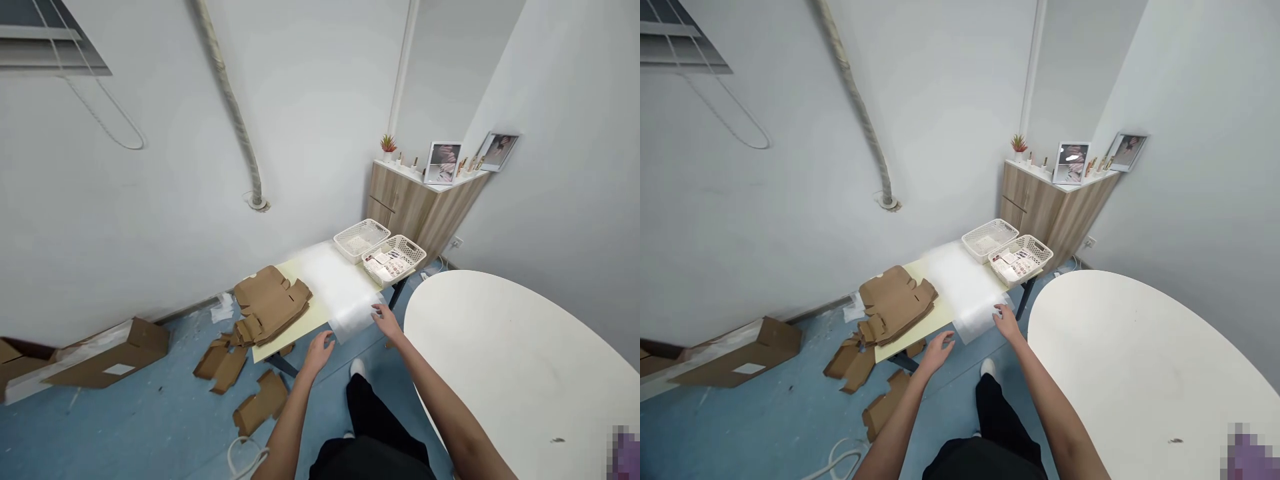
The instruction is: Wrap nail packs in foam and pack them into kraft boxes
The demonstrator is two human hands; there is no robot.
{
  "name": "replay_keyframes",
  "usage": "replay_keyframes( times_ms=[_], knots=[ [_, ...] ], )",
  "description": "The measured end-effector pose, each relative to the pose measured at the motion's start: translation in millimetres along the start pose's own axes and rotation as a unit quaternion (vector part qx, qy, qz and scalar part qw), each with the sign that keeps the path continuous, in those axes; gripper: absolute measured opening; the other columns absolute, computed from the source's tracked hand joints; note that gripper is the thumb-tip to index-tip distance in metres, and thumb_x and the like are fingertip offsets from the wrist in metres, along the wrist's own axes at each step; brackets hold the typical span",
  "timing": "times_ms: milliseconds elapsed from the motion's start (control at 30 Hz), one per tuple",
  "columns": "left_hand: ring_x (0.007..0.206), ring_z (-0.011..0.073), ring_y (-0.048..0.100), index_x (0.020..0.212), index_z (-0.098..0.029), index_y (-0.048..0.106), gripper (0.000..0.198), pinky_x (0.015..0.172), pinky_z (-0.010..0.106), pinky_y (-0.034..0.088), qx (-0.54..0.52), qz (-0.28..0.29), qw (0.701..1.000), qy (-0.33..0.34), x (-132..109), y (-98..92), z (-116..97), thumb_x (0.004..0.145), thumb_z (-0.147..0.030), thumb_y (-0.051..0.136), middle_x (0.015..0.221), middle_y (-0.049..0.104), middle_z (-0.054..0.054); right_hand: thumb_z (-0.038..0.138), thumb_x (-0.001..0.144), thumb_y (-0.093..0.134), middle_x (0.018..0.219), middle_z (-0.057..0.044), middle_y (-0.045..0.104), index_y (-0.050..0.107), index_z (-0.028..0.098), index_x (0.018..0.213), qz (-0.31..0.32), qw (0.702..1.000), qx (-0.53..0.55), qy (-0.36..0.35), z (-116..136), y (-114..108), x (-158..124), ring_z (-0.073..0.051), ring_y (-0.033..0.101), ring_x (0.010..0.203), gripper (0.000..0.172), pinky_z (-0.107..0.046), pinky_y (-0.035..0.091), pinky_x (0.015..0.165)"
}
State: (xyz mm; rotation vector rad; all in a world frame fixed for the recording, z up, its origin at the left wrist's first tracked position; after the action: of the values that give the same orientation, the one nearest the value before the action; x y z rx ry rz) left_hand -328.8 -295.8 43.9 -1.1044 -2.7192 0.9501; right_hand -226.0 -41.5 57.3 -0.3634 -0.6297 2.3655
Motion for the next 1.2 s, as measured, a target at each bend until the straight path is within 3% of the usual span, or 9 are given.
replay_keyframes(
  times_ms=[167,400,500,600,700,867,1033,1200],
  knots=[
    [0.113,0.0242,0.061,0.121,-0.022,0.06,0.039,0.102,0.041,0.046,0.028,-0.033,0.997,0.062,78,-2.9,-11,0.083,-0.026,0.051,0.124,0.063,0.008,0.025,0.079,0.055,0.118,-0.009,0.064,0.065,0.02,0.108,0.006,1.0,-0.013,-0.019,22,7,87,-0.022,0.065,0.101,0.031,-0.036,0.051,0.088],
    [0.14,0.0278,0.038,0.137,-0.019,0.047,0.052,0.114,0.047,0.033,0.107,-0.009,0.988,0.107,227,-4.5,-56,0.085,-0.022,0.049,0.15,0.041,0.013,0.022,0.081,0.052,0.116,-0.009,0.065,0.064,0.018,0.115,0.001,0.996,-0.056,-0.062,47,12,229,-0.021,0.063,0.101,0.036,-0.035,0.048,0.093],
    [0.147,0.0286,0.024,0.144,-0.023,0.039,0.058,0.116,0.051,0.026,0.14,-0.004,0.982,0.125,283,-4.7,-76,0.087,-0.023,0.048,0.16,0.025,0.009,0.023,0.084,0.051,0.122,-0.011,0.063,0.062,0.016,0.119,0.023,0.995,-0.082,-0.057,54,23,287,-0.021,0.063,0.104,0.038,-0.034,0.047,0.094],
    [0.149,0.0295,0.015,0.146,-0.025,0.035,0.06,0.118,0.057,0.016,0.178,0.008,0.974,0.137,321,-0.5,-84,0.088,-0.024,0.047,0.162,0.018,0.007,0.021,0.083,0.052,0.124,-0.013,0.064,0.062,0.016,0.121,0.061,0.991,-0.118,-0.023,55,43,336,-0.023,0.062,0.11,0.04,-0.034,0.045,0.098],
    [0.149,0.0289,0.014,0.148,-0.022,0.034,0.059,0.119,0.058,0.014,0.179,0.018,0.974,0.134,338,5.7,-79,0.09,-0.026,0.045,0.161,0.021,0.009,0.02,0.079,0.056,0.122,-0.013,0.066,0.061,0.016,0.122,0.091,0.986,-0.136,0.011,49,66,374,-0.025,0.061,0.114,0.043,-0.035,0.044,0.098],
    [0.15,0.0256,0.011,0.151,-0.024,0.027,0.059,0.119,0.056,0.016,0.18,0.017,0.973,0.144,339,9.3,-68,0.093,-0.023,0.038,0.162,0.019,0.006,0.019,0.073,0.061,0.118,-0.015,0.067,0.062,0.016,0.118,0.102,0.983,-0.146,0.045,36,93,408,-0.027,0.062,0.112,0.046,-0.033,0.046,0.093],
    [0.15,0.0255,0.011,0.152,-0.023,0.025,0.062,0.12,0.055,0.017,0.179,0.021,0.973,0.147,336,6.9,-70,0.092,-0.02,0.039,0.162,0.019,0.006,0.024,0.075,0.062,0.109,-0.017,0.067,0.068,0.015,0.095,0.096,0.98,-0.162,0.07,37,103,419,-0.027,0.063,0.105,0.023,-0.034,0.044,0.089],
    [0.149,0.0269,0.013,0.15,-0.024,0.03,0.06,0.12,0.057,0.014,0.155,0.023,0.978,0.137,338,5.0,-71,0.091,-0.022,0.041,0.161,0.021,0.007,0.027,0.079,0.06,0.086,-0.005,0.07,0.065,0.021,0.078,0.094,0.982,-0.145,0.077,53,99,409,-0.02,0.064,0.084,0.008,-0.029,0.045,0.076]
  ],
)
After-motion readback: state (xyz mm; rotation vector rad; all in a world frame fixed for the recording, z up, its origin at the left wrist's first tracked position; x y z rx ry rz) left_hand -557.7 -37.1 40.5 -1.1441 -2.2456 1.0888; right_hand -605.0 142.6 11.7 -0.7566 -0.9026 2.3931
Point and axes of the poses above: each hand's wrist, its own x-axis towards the middle knuckle, its own y-axis out of the palm, z = x × y, the point moved 2 cm from there along x, towards the middle knuckle
